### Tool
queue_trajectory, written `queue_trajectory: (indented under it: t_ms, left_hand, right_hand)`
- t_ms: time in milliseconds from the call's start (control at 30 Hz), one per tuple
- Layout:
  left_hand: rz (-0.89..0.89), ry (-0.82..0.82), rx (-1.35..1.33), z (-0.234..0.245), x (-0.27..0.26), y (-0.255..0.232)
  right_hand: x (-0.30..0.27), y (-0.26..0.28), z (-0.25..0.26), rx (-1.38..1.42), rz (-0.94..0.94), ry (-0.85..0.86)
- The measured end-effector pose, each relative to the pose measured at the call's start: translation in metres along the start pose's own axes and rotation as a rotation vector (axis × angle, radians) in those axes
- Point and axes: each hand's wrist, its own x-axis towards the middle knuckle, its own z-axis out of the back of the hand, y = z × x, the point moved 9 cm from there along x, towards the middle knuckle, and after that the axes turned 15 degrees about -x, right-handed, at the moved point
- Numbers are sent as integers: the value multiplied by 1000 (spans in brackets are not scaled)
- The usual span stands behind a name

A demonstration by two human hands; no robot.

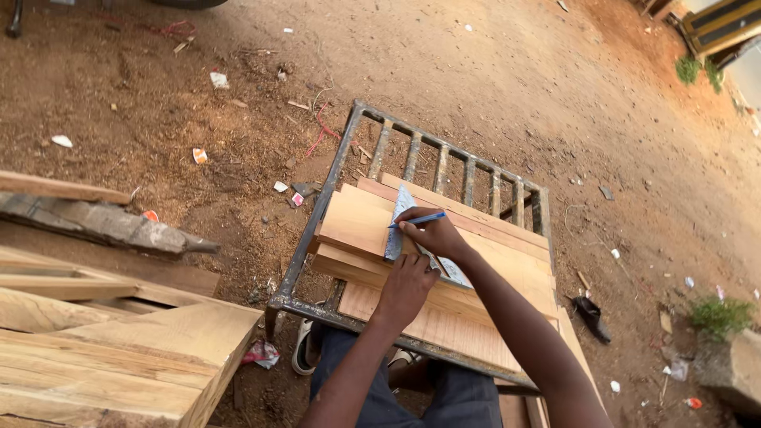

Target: The person uses a speed square, a combination square, a tape measure, and a pen to mark lines on several pieces of wood while sitting at a metal workbench.

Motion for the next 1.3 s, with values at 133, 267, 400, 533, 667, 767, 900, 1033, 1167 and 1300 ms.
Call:
queue_trajectory:
  t_ms: [133,267,400,533,667,767,900,1033,1167,1300]
  left_hand:
    - [31,-2,-6,-4,-3,1]
    - [24,-19,24,-5,-3,1]
    - [14,-28,53,-5,-5,-1]
    - [4,-27,62,-1,-3,-6]
    - [15,11,-1,15,-1,-15]
    - [79,-68,-129,49,-25,-30]
    - [87,-339,-114,110,-82,-57]
    - [128,-403,22,140,-122,-81]
    - [-74,-476,107,158,-155,-97]
    - [-156,10,165,145,-183,-50]
  right_hand:
    - [-10,6,-4,115,-7,-44]
    - [-9,19,0,84,80,-71]
    - [-4,23,-1,-16,37,-45]
    - [-2,33,-3,66,172,2]
    - [5,3,14,613,116,-79]
    - [6,-48,44,667,27,-231]
    - [35,-73,20,68,15,-209]
    - [35,15,-72,-268,207,-6]
    - [34,68,-64,-454,198,-25]
    - [29,95,11,-241,334,-296]
